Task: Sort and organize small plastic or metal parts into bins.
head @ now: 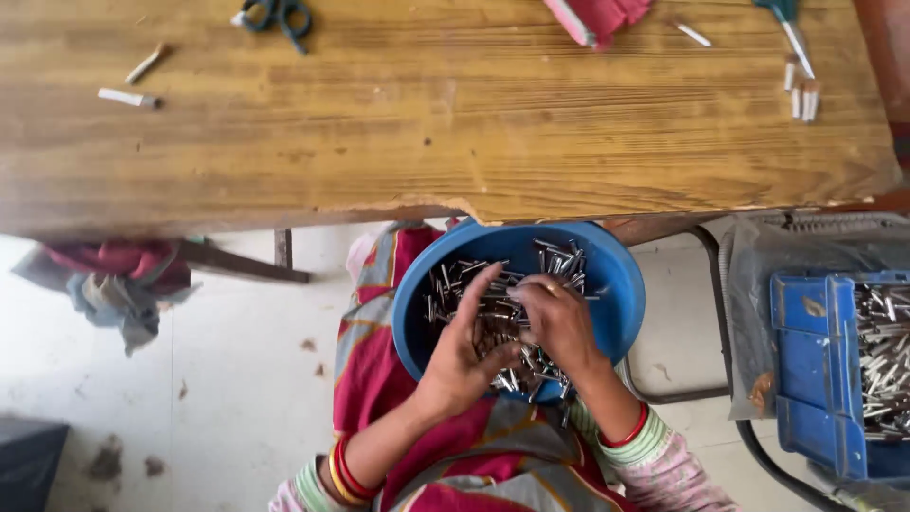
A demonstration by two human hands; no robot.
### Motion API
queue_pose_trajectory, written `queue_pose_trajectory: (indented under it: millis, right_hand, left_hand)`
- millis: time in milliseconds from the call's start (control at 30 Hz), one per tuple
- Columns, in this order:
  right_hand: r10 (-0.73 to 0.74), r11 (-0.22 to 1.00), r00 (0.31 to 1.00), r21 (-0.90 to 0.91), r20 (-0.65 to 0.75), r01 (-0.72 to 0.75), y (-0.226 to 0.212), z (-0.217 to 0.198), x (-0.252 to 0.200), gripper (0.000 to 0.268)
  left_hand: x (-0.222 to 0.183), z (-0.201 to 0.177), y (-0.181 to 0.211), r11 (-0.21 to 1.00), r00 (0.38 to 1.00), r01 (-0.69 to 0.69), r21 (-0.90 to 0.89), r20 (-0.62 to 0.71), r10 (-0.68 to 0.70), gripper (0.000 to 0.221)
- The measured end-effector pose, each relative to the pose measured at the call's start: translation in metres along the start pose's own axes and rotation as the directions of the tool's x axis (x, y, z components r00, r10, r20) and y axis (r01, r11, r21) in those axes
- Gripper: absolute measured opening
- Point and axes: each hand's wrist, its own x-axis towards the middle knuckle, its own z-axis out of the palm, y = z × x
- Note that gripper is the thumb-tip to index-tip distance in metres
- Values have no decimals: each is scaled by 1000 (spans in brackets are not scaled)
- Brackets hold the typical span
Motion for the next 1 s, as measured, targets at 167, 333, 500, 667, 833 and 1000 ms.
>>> queue_pose_trajectory:
  millis: [167, 333, 500, 667, 833, 1000]
  right_hand:
    - [37, 970, 999, 240, -6, -35, 22, 8, -2, 23]
    - [146, 989, 986, -27, 84, -145, 12, 3, 8, 25]
    - [-59, 991, 996, 116, -66, 66, 11, 3, 1, 25]
    - [136, 989, 987, 45, 80, -140, 21, 3, 6, 22]
    - [52, 997, 999, -49, -7, -53, 12, -1, 2, 24]
    - [-57, 984, 998, 165, -27, 61, 18, -4, 3, 19]
  left_hand:
    - [15, 0, 19, 999, 997, 52, 9, -63, -52, 101]
    - [9, 3, 13, 996, 999, -47, 73, -12, 48, 111]
    - [8, 3, 13, 989, 990, 14, 147, -139, 6, 112]
    - [22, -3, 13, 989, 996, -60, 134, -58, 68, 107]
    - [2, 8, 19, 991, 995, 87, -101, 49, -83, 97]
    - [10, 5, 19, 999, 997, -23, 23, -76, 24, 102]
